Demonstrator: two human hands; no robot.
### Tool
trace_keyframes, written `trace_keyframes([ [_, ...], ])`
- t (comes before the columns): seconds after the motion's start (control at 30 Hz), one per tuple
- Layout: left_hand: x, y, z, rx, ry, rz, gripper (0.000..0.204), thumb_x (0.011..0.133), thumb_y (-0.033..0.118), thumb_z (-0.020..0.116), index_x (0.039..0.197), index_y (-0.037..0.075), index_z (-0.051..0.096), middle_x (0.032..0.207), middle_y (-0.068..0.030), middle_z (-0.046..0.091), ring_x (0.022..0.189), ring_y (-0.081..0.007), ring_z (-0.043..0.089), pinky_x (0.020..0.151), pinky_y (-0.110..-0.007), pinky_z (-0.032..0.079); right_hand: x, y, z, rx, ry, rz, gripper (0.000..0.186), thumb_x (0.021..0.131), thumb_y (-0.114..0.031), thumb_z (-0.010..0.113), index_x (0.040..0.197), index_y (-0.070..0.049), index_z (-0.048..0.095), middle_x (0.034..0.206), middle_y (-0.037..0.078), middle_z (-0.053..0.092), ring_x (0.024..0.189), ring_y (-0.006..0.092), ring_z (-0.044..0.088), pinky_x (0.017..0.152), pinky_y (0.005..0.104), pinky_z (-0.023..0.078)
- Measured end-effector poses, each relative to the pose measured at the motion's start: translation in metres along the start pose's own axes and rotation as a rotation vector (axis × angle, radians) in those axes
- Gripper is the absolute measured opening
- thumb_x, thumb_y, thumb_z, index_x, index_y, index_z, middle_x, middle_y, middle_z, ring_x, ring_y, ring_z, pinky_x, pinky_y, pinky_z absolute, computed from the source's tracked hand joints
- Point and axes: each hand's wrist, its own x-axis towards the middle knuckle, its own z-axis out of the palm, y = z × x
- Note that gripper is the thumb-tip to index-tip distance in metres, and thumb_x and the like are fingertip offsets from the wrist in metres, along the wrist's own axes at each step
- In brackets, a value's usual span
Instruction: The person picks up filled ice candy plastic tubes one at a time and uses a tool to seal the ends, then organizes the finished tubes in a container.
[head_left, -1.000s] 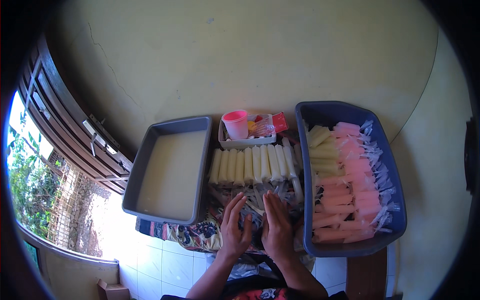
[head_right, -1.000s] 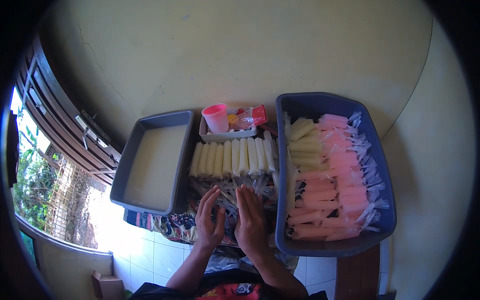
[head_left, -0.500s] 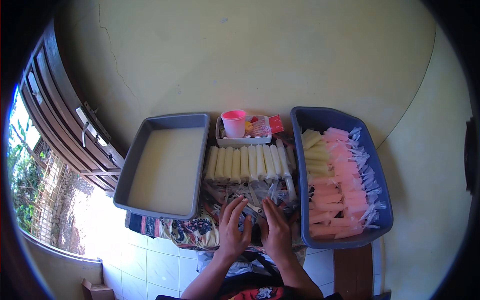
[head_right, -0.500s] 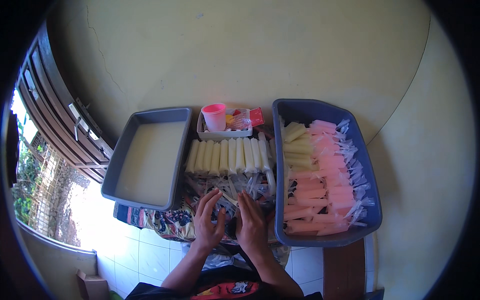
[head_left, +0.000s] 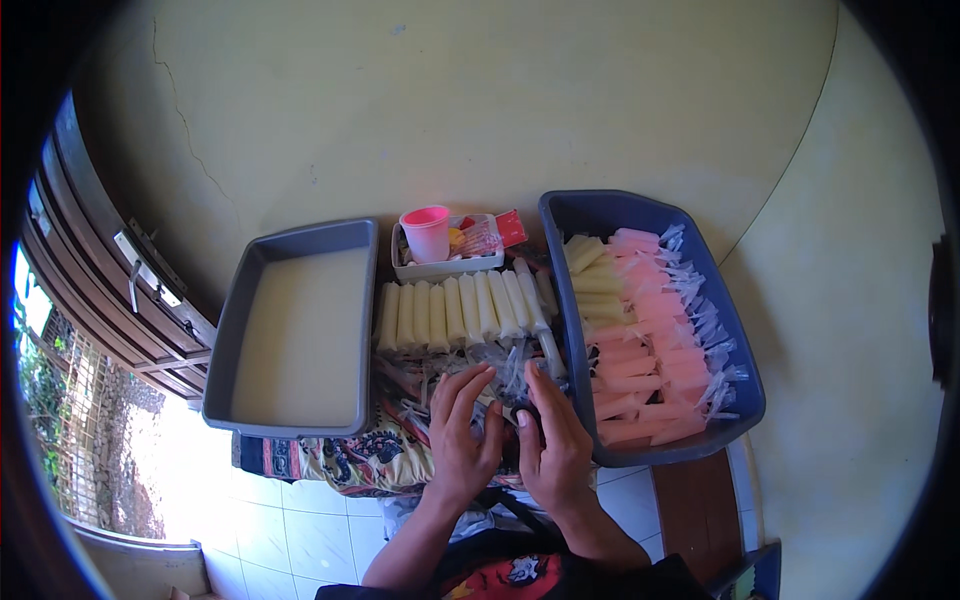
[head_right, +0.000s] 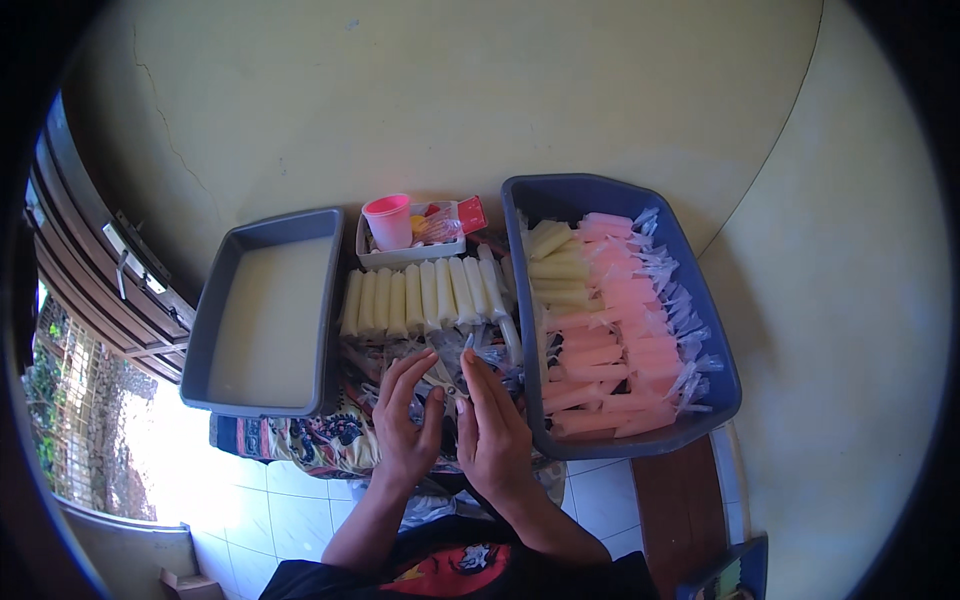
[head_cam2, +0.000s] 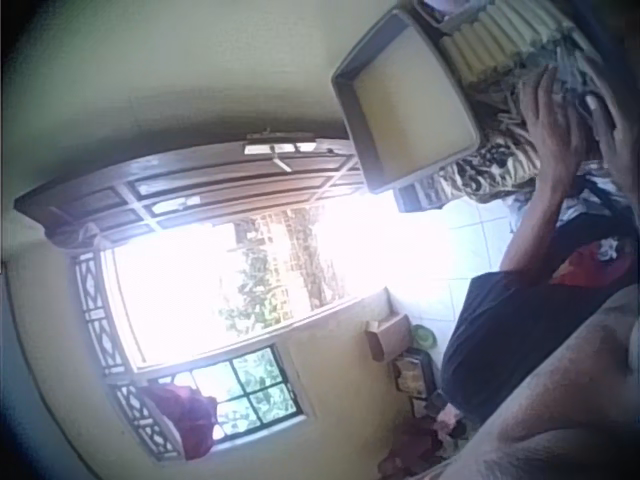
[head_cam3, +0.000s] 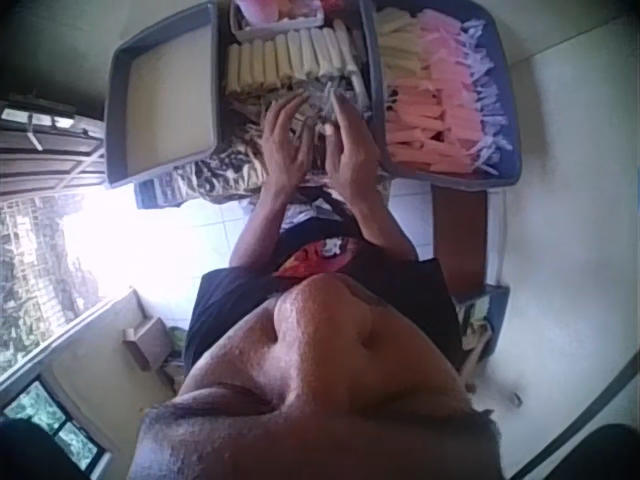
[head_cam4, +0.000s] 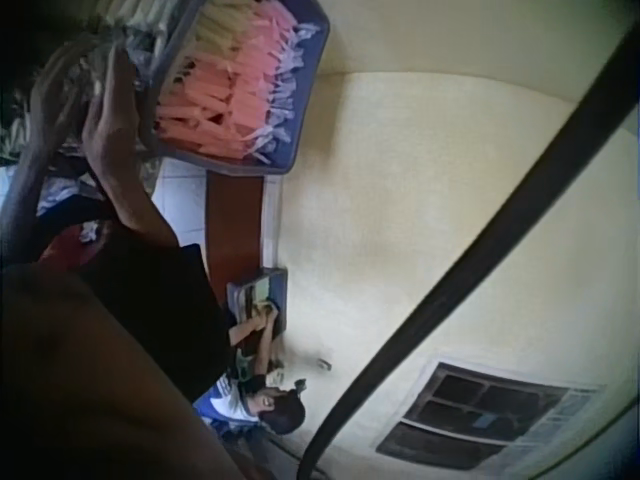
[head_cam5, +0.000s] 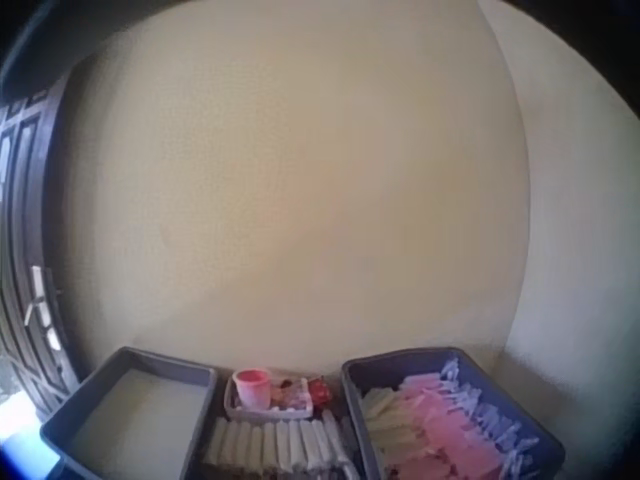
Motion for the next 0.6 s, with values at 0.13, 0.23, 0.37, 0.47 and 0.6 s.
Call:
trace_keyframes([
  [0.13, 0.037, 0.019, 0.015, -0.074, -0.027, 0.13, 0.036, 0.098, 0.002, 0.07, 0.135, -0.001, 0.071, 0.136, -0.0226, 0.072, 0.126, -0.0415, 0.07, 0.108, -0.047, 0.054, 0.022, 0.001, -0.035, 0.022, 0.061, 0.021, 0.051, 0.109, -0.004, 0.061, 0.157, 0.007, 0.051, 0.152, 0.029, 0.062, 0.137, 0.0428, 0.066, 0.113, 0.046, 0.055],
  [0.23, 0.064, 0.019, 0.041, -0.149, -0.077, 0.185, 0.034, 0.097, 0.002, 0.071, 0.131, -0.001, 0.071, 0.132, -0.0224, 0.072, 0.123, -0.0423, 0.07, 0.107, -0.048, 0.054, 0.048, 0.015, -0.066, 0.096, 0.053, 0.01, 0.052, 0.108, -0.004, 0.062, 0.158, 0.006, 0.05, 0.148, 0.029, 0.063, 0.136, 0.0426, 0.067, 0.112, 0.0466, 0.055],
  [0.37, 0.109, 0.024, 0.084, -0.124, -0.087, 0.33, 0.025, 0.095, 0.003, 0.074, 0.12, -0.002, 0.071, 0.124, -0.0209, 0.073, 0.116, -0.0427, 0.07, 0.103, -0.049, 0.055, 0.093, 0.051, -0.106, -0.046, 0.041, -0.023, 0.053, 0.106, -0.003, 0.065, 0.157, 0.003, 0.051, 0.145, 0.029, 0.065, 0.133, 0.0428, 0.068, 0.11, 0.0465, 0.057],
  [0.47, 0.143, 0.025, 0.117, -0.133, -0.119, 0.362, 0.019, 0.093, 0.003, 0.074, 0.112, 0.0, 0.073, 0.114, -0.0177, 0.076, 0.113, -0.0408, 0.071, 0.105, -0.051, 0.053, 0.119, 0.102, -0.111, -0.124, -0.057, -0.06, 0.054, 0.101, -0.001, 0.069, 0.153, 0.002, 0.054, 0.142, 0.029, 0.066, 0.128, 0.0444, 0.069, 0.107, 0.047, 0.058],
  [0.6, 0.178, 0.002, 0.166, 0.196, -0.232, 0.329, 0.022, 0.089, 0.002, 0.074, 0.11, 0.003, 0.077, 0.106, -0.0184, 0.078, 0.112, -0.0396, 0.075, 0.117, -0.059, 0.045, 0.141, 0.185, -0.103, -0.231, -0.179, -0.027, 0.049, 0.095, 0.001, 0.074, 0.143, 0.002, 0.062, 0.139, 0.027, 0.068, 0.123, 0.0457, 0.07, 0.105, 0.0488, 0.058],
])
